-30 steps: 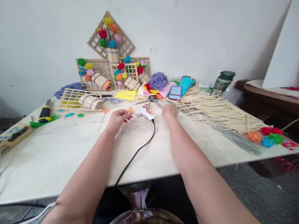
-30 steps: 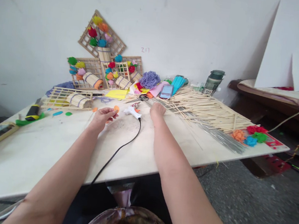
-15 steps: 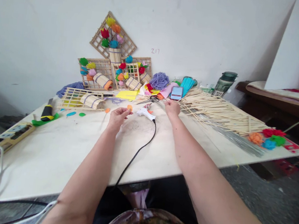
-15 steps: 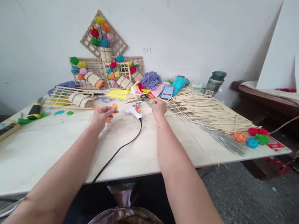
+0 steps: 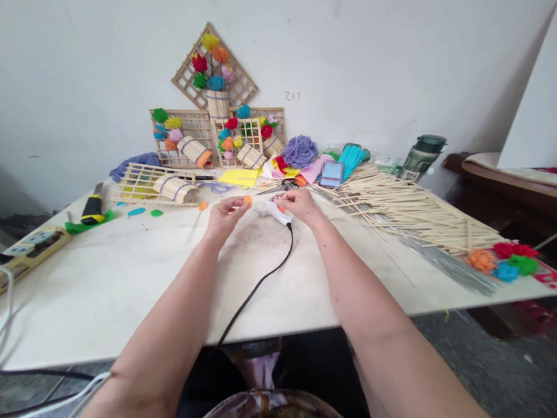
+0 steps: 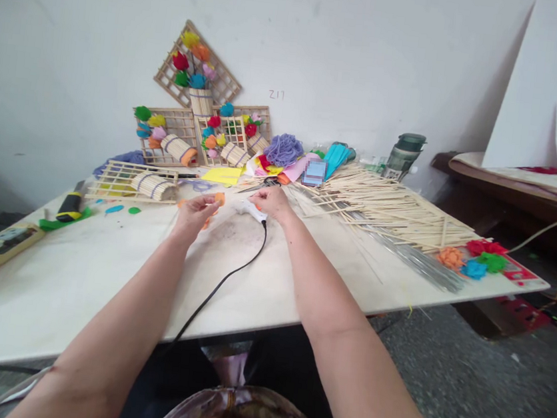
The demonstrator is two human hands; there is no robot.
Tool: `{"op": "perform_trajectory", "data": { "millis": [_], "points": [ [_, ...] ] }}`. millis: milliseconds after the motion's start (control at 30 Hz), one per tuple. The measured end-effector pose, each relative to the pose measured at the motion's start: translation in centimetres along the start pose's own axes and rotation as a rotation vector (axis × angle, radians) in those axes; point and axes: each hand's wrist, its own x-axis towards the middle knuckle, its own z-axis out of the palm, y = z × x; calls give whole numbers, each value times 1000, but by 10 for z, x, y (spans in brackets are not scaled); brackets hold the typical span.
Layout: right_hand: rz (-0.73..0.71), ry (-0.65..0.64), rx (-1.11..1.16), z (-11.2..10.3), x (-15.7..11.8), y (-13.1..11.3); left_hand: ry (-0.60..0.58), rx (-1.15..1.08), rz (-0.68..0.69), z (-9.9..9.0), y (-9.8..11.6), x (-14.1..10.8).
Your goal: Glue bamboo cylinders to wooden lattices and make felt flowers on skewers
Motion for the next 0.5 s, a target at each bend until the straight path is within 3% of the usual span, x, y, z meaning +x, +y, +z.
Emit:
{"op": "perform_trajectory", "data": {
  "millis": [133,367,500],
  "points": [
    [7,-41,120,4,-2,-9,-105,18,-27,2,4,-4],
    [208,-19,505,13,-6,-17,-233,-47,-48,3,9,-9],
    [243,-34,656,14,-7,-20,-307,-88,-60,3,12,-12]
  ]
}}
